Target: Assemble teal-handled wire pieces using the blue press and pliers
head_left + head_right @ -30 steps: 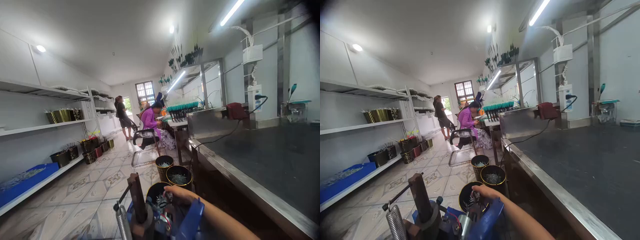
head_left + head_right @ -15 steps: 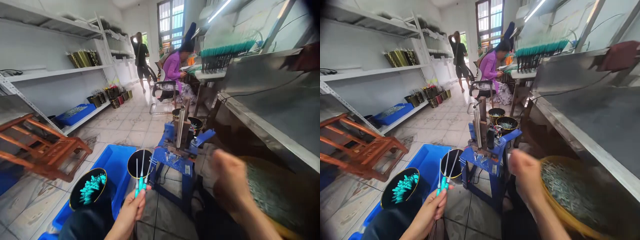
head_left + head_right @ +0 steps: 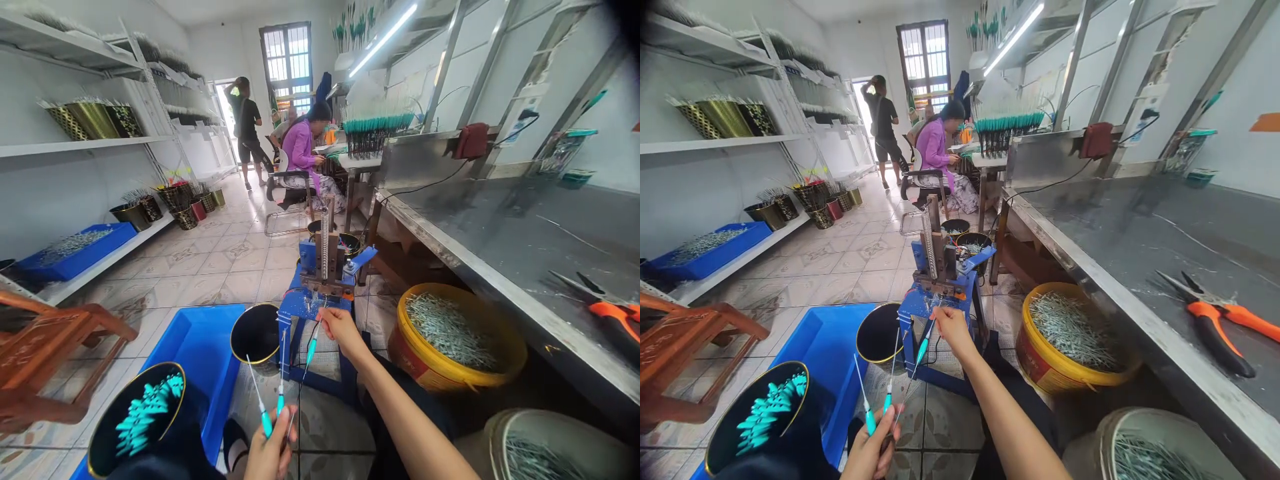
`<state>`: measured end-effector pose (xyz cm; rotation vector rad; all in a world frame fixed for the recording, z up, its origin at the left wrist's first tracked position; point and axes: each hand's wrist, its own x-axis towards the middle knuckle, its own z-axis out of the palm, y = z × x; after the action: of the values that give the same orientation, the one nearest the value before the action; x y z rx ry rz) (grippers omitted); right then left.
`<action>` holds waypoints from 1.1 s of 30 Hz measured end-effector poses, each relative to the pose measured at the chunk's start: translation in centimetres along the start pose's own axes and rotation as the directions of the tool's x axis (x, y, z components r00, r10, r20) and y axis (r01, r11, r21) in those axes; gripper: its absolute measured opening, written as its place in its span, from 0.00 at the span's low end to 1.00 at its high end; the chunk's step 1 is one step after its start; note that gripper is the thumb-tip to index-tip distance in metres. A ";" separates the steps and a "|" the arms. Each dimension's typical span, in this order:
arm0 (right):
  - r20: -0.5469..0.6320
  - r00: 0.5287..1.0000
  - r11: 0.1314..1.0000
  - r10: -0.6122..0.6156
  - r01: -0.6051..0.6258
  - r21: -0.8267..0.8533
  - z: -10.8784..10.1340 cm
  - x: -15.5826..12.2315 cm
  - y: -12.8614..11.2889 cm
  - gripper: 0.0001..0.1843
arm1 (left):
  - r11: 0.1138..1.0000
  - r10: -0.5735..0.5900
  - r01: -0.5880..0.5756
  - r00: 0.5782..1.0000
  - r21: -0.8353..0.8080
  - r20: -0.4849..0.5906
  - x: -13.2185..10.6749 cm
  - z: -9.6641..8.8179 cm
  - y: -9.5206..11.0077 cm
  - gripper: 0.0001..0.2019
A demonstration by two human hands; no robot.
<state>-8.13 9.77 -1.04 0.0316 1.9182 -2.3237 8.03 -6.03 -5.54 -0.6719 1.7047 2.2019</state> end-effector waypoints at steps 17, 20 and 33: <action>0.257 0.952 0.830 0.166 -0.275 0.485 -0.9 -0.2 -0.4 0.13 | 0.966 0.192 -0.176 0.979 -0.187 0.074 6.5 9.9 8.8 0.21; 0.241 0.956 0.828 0.165 -0.267 0.493 -0.9 0.0 -0.4 0.13 | 0.967 0.167 -0.139 0.979 -0.215 0.117 7.4 10.4 9.0 0.21; 0.100 0.985 0.883 0.138 -0.168 0.438 -0.5 0.2 -0.5 0.12 | 0.973 0.138 -0.109 0.981 -0.201 0.135 6.8 9.6 9.0 0.21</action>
<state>-8.42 10.36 -0.70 0.1426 1.2618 -2.5604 -3.93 0.35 0.37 -0.4415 1.5108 2.4592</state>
